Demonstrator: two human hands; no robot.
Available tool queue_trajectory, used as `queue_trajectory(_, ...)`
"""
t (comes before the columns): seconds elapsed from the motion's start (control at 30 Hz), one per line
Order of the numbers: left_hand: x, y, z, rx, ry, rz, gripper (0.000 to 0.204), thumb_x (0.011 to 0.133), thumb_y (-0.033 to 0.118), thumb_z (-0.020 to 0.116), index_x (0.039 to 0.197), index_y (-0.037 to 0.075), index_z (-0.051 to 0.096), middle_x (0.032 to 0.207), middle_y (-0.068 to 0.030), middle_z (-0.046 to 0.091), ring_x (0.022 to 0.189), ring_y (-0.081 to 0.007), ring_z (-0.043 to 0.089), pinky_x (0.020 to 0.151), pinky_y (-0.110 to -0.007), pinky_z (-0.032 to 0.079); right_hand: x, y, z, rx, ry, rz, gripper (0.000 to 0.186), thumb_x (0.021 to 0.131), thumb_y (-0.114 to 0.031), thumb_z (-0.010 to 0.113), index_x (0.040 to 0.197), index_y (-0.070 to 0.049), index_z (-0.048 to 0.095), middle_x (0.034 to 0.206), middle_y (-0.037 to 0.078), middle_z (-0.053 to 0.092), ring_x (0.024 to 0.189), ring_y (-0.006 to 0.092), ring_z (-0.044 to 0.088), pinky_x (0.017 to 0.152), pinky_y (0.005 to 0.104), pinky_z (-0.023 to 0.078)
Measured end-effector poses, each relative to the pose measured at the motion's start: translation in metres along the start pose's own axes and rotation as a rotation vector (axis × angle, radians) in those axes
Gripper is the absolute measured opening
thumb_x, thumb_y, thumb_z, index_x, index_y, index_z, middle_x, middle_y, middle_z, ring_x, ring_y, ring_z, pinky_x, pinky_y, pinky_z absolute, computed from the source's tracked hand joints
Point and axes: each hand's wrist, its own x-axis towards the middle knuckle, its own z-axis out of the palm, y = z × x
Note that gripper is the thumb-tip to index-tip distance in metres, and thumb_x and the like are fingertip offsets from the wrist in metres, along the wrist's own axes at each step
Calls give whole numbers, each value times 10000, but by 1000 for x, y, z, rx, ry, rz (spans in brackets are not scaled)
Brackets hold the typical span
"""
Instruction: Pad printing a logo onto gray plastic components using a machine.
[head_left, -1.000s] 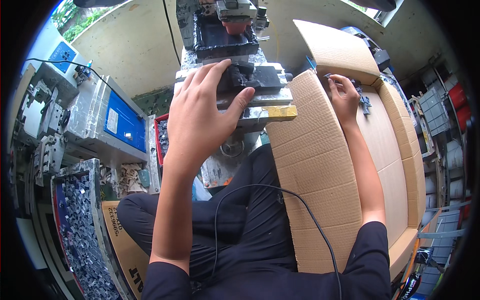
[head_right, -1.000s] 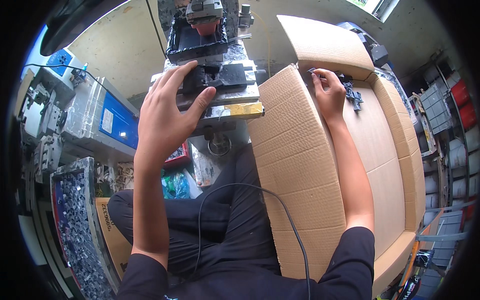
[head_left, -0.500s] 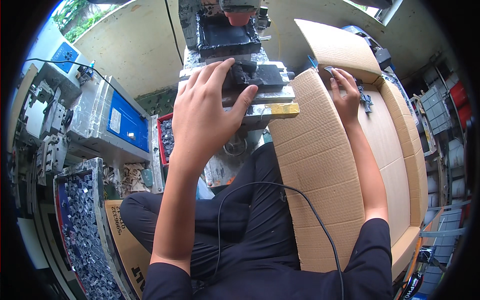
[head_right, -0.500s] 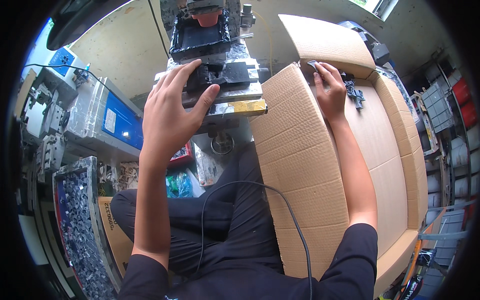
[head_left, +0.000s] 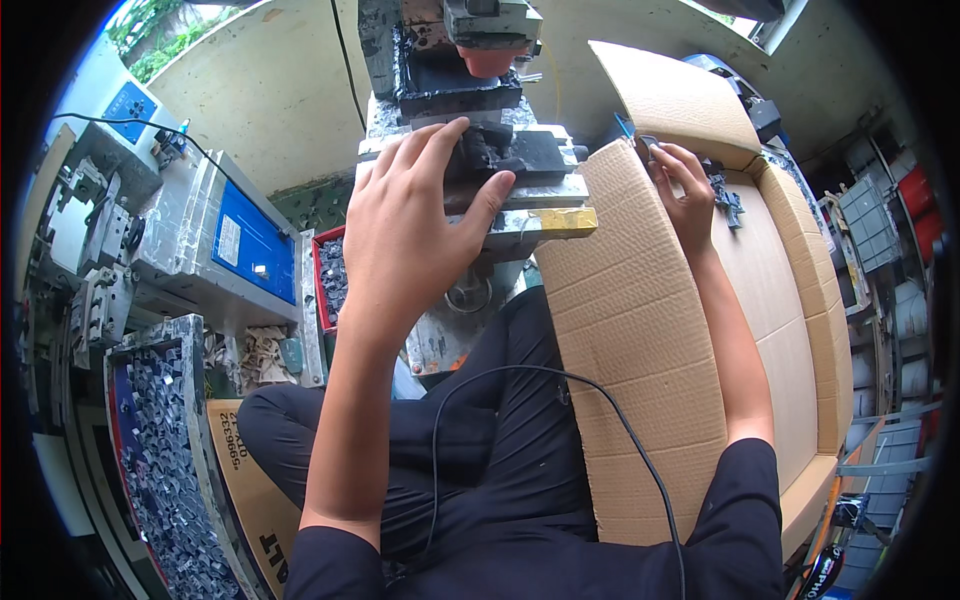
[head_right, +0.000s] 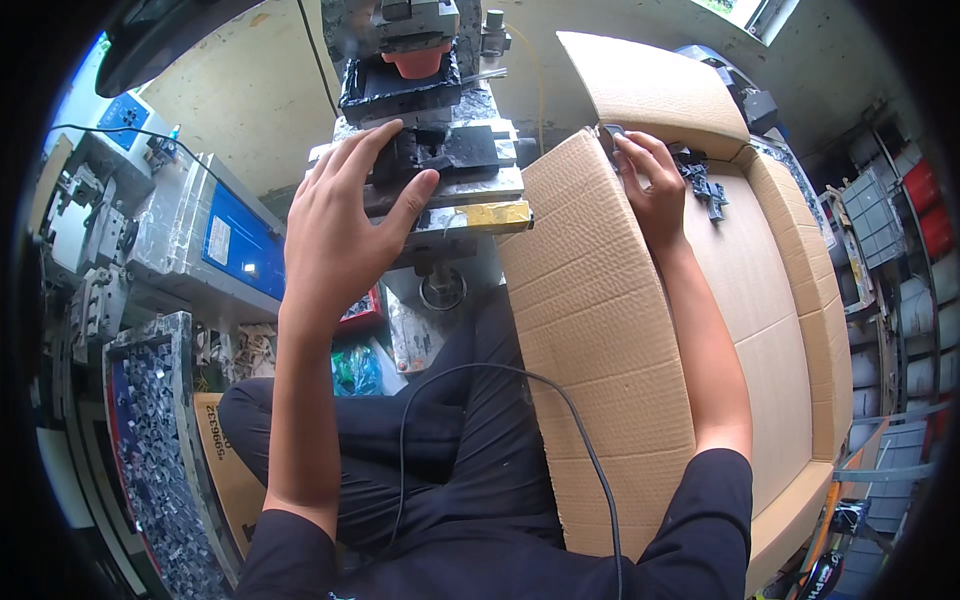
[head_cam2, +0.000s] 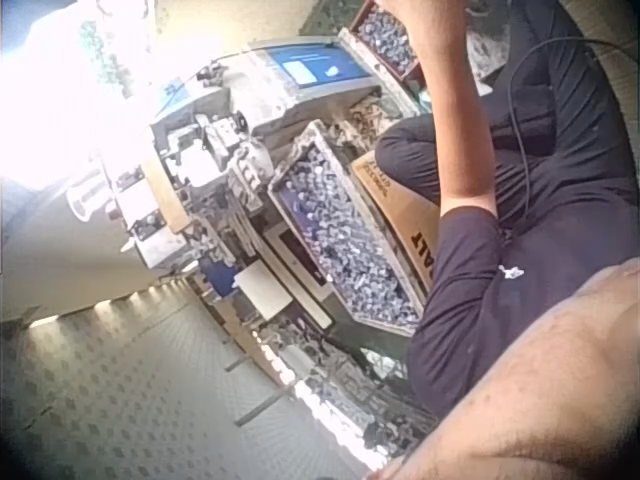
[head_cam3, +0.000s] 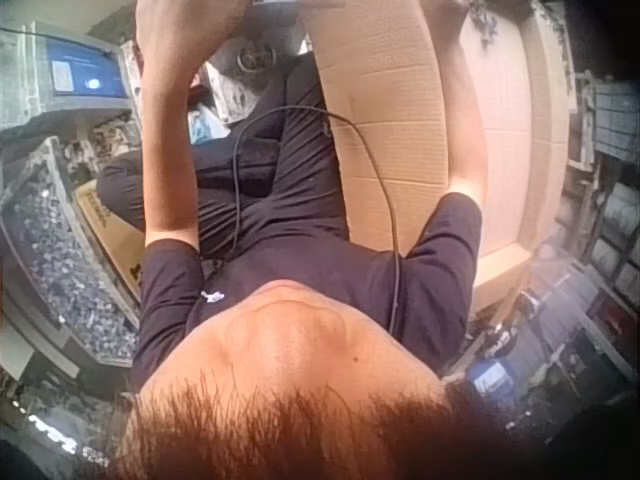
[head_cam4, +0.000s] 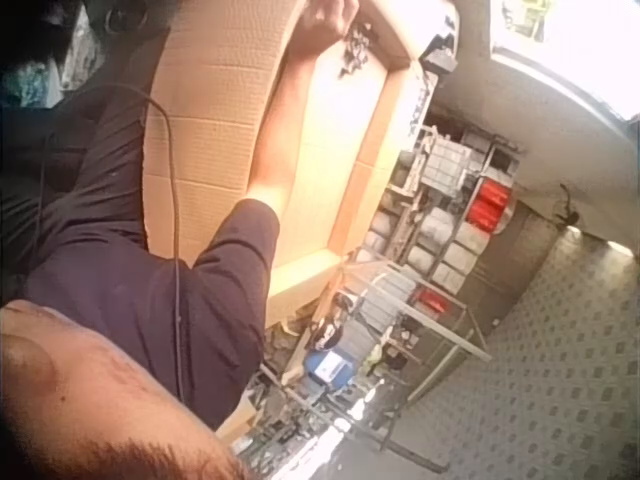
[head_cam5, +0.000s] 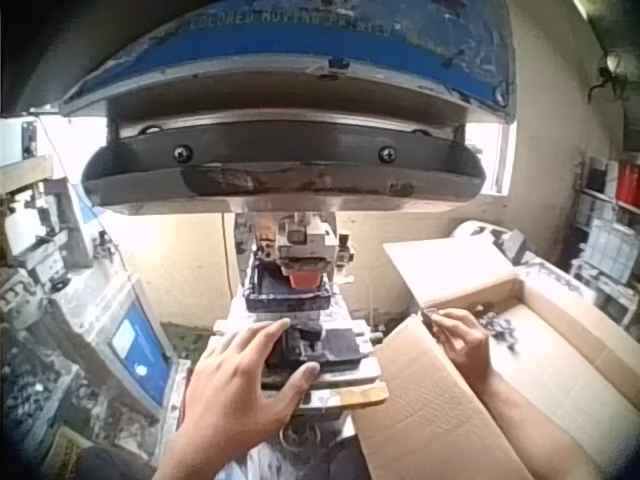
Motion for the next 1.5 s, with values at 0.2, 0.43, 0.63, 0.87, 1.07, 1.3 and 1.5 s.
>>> queue_trajectory(0.2, -1, 1, 1, 32, 29, 31, 636, 971, 509, 707, 1383, 25, 659, 1329, -153, 697, 1252, -307, 653, 1071, -423, 483, 1, 0, 0, -23, -20, -62, 252, 979, 6, 705, 1224, -9, 763, 1226, 161, 737, 1054, 283, 753, 897, 381, 615)
queue_trajectory(0.43, -1, -1, 3, 41, 46, 46, 640, 973, 518, 707, 1382, 28, 658, 1328, -150, 697, 1242, -304, 658, 1061, -429, 489, 1, -2, -1, 37, -20, -18, 239, 1009, -2, 661, 1232, -2, 747, 1244, 166, 728, 1067, 289, 750, 914, 387, 615)
queue_trajectory(0.63, -1, 0, 3, 33, 52, 53, 630, 971, 508, 717, 1374, 28, 661, 1312, -147, 703, 1239, -305, 660, 1053, -427, 494, 1, -1, -1, 31, -8, -26, 233, 1024, -10, 647, 1238, 0, 737, 1245, 161, 727, 1073, 276, 745, 927, 373, 610)
queue_trajectory(0.87, -2, -1, 4, 36, 65, 59, 635, 970, 511, 719, 1371, 22, 664, 1306, -146, 707, 1228, -303, 664, 1047, -420, 500, 1, -2, -2, 12, -4, -32, 229, 1035, -21, 635, 1241, -3, 734, 1244, 157, 727, 1065, 271, 741, 928, 364, 603)
queue_trajectory(1.07, -1, 1, 2, 30, 60, 44, 636, 964, 499, 731, 1374, 17, 665, 1305, -146, 710, 1222, -299, 669, 1047, -415, 504, 1, 1, -3, -8, -11, -69, 231, 1038, -16, 628, 1244, 0, 733, 1243, 161, 728, 1078, 270, 738, 925, 365, 601)
queue_trajectory(1.3, -1, 0, 3, 27, 71, 56, 629, 961, 493, 735, 1368, 19, 668, 1301, -144, 711, 1226, -300, 667, 1046, -417, 503, 1, -1, -2, 6, -4, -59, 233, 1034, -9, 632, 1243, 2, 735, 1238, 164, 729, 1080, 279, 740, 927, 370, 609)
queue_trajectory(1.5, -2, 0, 3, 43, 62, 50, 632, 968, 506, 725, 1371, 23, 666, 1310, -147, 708, 1235, -295, 665, 1054, -416, 504, 2, -2, -2, 3, -10, -74, 233, 1031, -3, 636, 1243, 3, 734, 1236, 161, 728, 1066, 279, 744, 918, 368, 613)
